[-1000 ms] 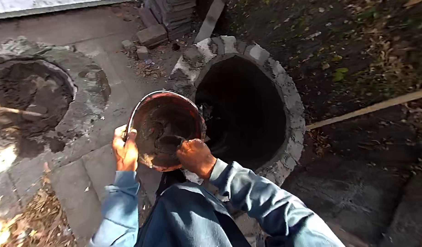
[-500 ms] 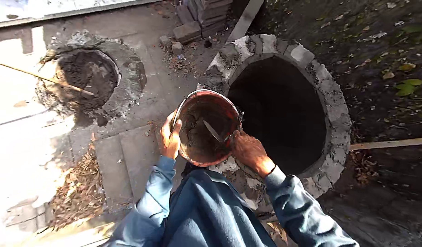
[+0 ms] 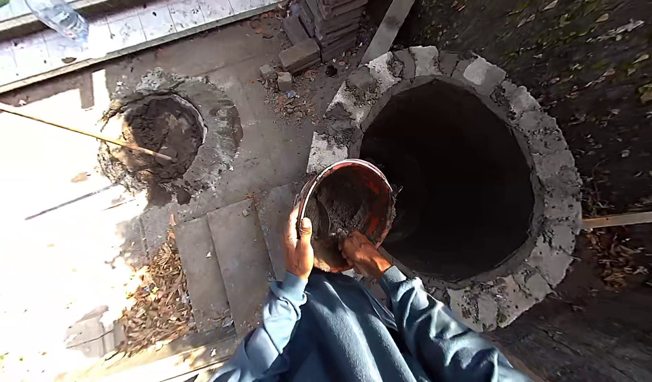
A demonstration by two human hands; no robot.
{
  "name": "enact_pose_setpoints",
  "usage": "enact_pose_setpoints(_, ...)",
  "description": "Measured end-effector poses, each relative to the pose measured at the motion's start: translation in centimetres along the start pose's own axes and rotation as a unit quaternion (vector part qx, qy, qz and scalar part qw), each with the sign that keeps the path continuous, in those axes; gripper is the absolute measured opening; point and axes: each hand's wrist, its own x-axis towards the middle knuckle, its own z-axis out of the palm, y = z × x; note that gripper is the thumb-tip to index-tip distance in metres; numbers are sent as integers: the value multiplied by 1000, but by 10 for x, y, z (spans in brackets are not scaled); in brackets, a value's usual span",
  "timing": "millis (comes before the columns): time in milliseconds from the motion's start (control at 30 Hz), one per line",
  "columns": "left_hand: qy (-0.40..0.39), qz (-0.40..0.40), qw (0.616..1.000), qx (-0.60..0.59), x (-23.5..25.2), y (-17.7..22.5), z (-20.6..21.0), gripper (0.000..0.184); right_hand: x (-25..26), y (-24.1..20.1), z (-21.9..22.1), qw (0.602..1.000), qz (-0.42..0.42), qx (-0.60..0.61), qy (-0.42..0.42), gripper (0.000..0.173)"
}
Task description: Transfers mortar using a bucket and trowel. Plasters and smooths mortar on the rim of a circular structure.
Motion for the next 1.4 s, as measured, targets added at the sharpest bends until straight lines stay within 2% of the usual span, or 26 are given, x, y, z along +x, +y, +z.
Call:
enact_pose_setpoints(133,-26,17,1000,-7,-11,6,7,58,11,19,5,982,-3,178,-59,50)
enact_pose_setpoints(233,-45,26,999,-9,-18,10,12,58,11,27,6,969,-24,231,-81,48)
enact_pose_setpoints(333,-32,27,999,-10,-16,7,12,59,15,29,4,954,-50,279,-103,45)
enact_pose_setpoints(533,-19,10,1000,5,19,1,-4,48,6,18,-5,916,-143,340,-155,58)
enact_pose_setpoints(600,-20,-30,999,-35,37,0,-10,46,-2,13,-10,906,-169,351,-165,60)
enact_pose_setpoints(733,-85,-60,992,-71,81,-3,-18,41,-21,18,-32,899,-218,339,-172,60)
enact_pose_setpoints(833,-139,-79,986,-45,114,-4,-15,38,-33,36,-48,893,-246,339,-166,57)
enact_pose_setpoints(933,-150,-89,985,3,140,-9,-8,38,-52,57,-71,893,-250,345,-144,52)
enact_pose_setpoints(1067,-145,-123,981,28,152,-17,-10,37,-72,89,-100,892,-244,363,-115,49)
enact_pose_setpoints(1200,-142,-103,984,35,150,-18,-10,38,-83,129,-117,884,-267,376,-77,51)
enact_pose_setpoints(1300,-145,-80,985,54,153,-15,-10,43,-85,157,-128,886,-254,384,-57,52)
enact_pose_setpoints(1400,-112,-15,971,211,151,12,-15,52,-77,187,-138,886,-243,388,-71,53)
